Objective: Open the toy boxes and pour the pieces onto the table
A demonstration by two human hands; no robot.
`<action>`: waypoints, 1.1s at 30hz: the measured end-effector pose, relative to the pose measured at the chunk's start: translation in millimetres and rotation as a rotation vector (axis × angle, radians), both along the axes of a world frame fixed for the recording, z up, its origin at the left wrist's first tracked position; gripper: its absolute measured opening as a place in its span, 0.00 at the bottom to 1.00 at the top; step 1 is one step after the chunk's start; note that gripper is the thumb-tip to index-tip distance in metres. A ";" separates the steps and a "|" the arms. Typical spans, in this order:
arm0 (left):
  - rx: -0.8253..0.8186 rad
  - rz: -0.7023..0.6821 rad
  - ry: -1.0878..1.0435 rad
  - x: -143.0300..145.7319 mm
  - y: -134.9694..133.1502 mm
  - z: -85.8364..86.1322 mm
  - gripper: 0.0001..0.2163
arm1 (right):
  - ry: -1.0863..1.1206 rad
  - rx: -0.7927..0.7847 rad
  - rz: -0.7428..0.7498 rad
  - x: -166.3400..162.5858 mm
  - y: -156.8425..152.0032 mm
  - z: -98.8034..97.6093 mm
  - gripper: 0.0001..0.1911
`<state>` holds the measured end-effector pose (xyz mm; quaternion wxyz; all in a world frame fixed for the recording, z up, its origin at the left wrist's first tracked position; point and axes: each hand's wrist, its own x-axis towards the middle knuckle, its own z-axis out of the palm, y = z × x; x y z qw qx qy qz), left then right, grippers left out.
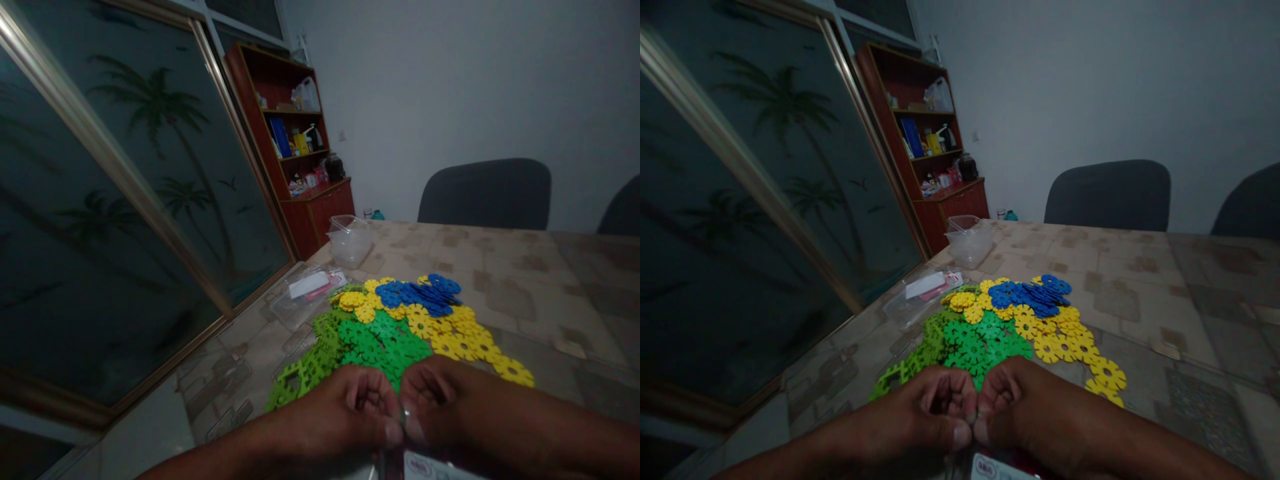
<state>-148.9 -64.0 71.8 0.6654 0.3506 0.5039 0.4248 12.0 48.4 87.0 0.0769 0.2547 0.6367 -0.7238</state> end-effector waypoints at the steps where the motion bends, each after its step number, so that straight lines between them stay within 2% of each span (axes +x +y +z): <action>1: -0.002 0.021 -0.002 1.6 0.2 -1.4 0.21 | -0.005 -0.001 -0.010 -0.7 -0.2 -0.7 0.07; 5: 0.029 0.094 0.015 5.8 1.6 -6.4 0.22 | 0.018 -0.020 -0.052 -2.6 -0.1 -3.4 0.08; 10: 0.098 0.155 0.155 8.1 1.0 -13.5 0.15 | -0.023 0.069 0.022 -7.1 4.5 8.4 0.06; 13: 0.122 0.198 0.143 11.0 0.2 -19.2 0.12 | -0.079 0.063 0.045 -12.3 8.0 14.1 0.05; 18: 0.089 0.264 0.097 16.5 1.0 -23.7 0.12 | -0.018 0.079 0.050 -13.8 8.7 8.3 0.04; 24: 0.098 0.250 0.123 20.5 6.2 -16.2 0.13 | 0.001 0.146 -0.034 -8.1 4.8 6.9 0.05; 27: 0.089 0.238 0.111 17.1 7.2 -14.1 0.14 | -0.012 0.157 -0.018 -7.5 6.0 7.4 0.05; 30: 0.103 0.119 -0.011 6.4 2.3 -14.9 0.18 | 0.010 0.155 -0.011 -4.4 9.5 5.7 0.05; 33: 0.280 -0.036 -0.032 -7.0 -9.0 -15.2 0.25 | 0.073 0.095 -0.045 2.2 12.9 2.9 0.05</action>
